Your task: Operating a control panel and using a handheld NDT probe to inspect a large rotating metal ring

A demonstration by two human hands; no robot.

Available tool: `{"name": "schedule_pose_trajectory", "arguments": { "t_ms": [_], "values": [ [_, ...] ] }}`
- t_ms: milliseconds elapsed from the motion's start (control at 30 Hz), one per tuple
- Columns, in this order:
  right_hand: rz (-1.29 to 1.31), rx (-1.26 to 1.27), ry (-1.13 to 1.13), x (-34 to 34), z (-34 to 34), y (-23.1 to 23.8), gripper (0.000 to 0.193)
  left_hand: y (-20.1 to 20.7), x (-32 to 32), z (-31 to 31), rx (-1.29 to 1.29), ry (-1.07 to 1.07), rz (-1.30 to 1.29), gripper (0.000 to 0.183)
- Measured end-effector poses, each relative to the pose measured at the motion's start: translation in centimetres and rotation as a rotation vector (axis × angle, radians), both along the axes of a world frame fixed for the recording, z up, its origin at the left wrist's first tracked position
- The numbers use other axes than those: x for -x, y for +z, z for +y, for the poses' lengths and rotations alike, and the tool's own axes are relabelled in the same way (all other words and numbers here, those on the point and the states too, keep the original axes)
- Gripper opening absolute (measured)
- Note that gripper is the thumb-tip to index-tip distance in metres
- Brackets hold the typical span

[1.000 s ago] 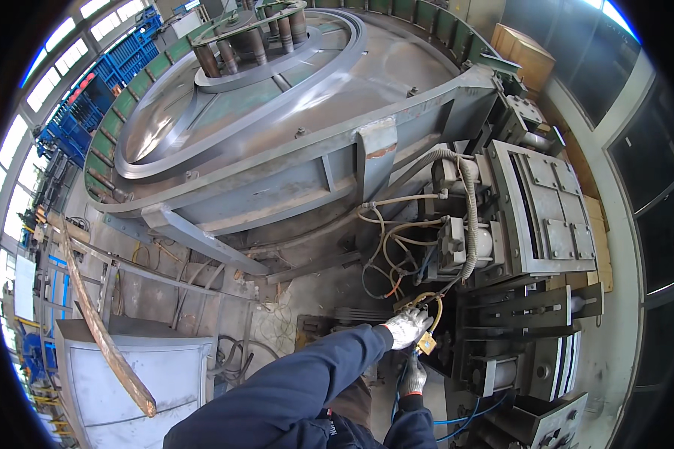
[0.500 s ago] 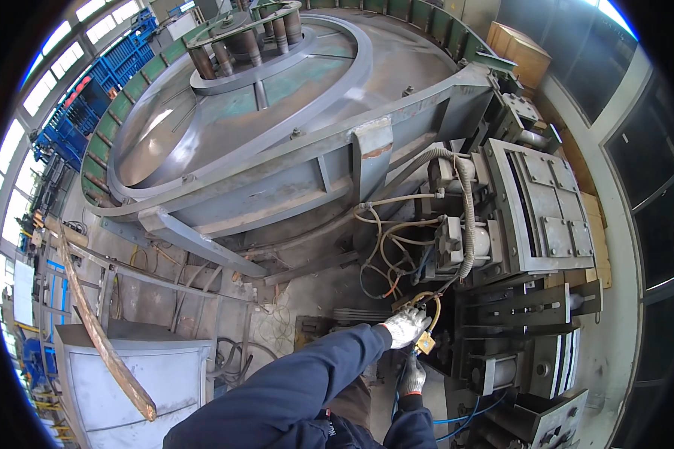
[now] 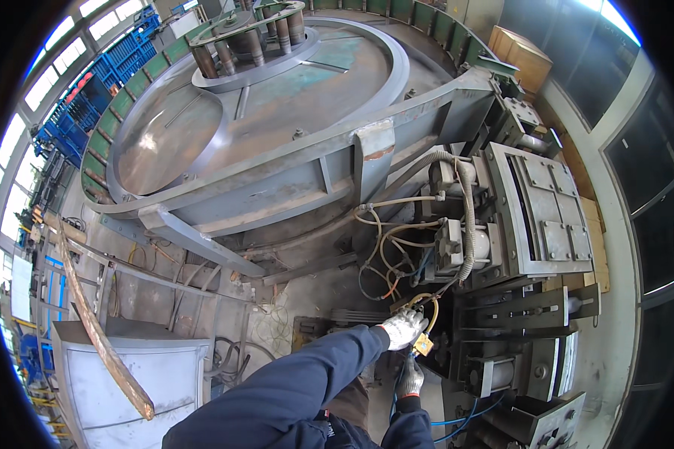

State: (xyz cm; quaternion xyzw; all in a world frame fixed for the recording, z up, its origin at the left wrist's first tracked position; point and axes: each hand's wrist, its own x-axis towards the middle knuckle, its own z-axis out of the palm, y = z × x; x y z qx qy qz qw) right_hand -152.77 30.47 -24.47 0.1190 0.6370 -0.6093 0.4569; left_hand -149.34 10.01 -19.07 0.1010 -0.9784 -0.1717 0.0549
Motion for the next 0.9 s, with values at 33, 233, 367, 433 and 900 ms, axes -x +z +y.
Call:
{"name": "schedule_pose_trajectory", "arguments": {
  "t_ms": [33,233,367,433,900],
  "values": [
    [-0.005,-0.006,0.005,0.0,-0.1,0.1,0.03,0.1,0.0,0.0,0.003,0.002,0.001,0.055],
    [-0.002,-0.011,-0.005,-0.1,0.0,-0.2,0.03,-0.3,0.0,0.1,-0.031,0.019,-0.009,0.053],
    [-0.008,-0.008,0.014,-0.1,0.0,0.4,0.03,-0.5,-0.2,0.3,-0.016,0.026,0.03,0.052],
    [-0.001,-0.012,0.023,-0.1,-0.1,0.5,0.03,-0.9,-0.3,0.3,-0.004,0.036,0.051,0.052],
    [-0.009,0.011,0.014,-0.2,0.0,0.9,0.028,-0.5,-0.4,0.3,0.052,0.01,0.055,0.05]
  ]
}}
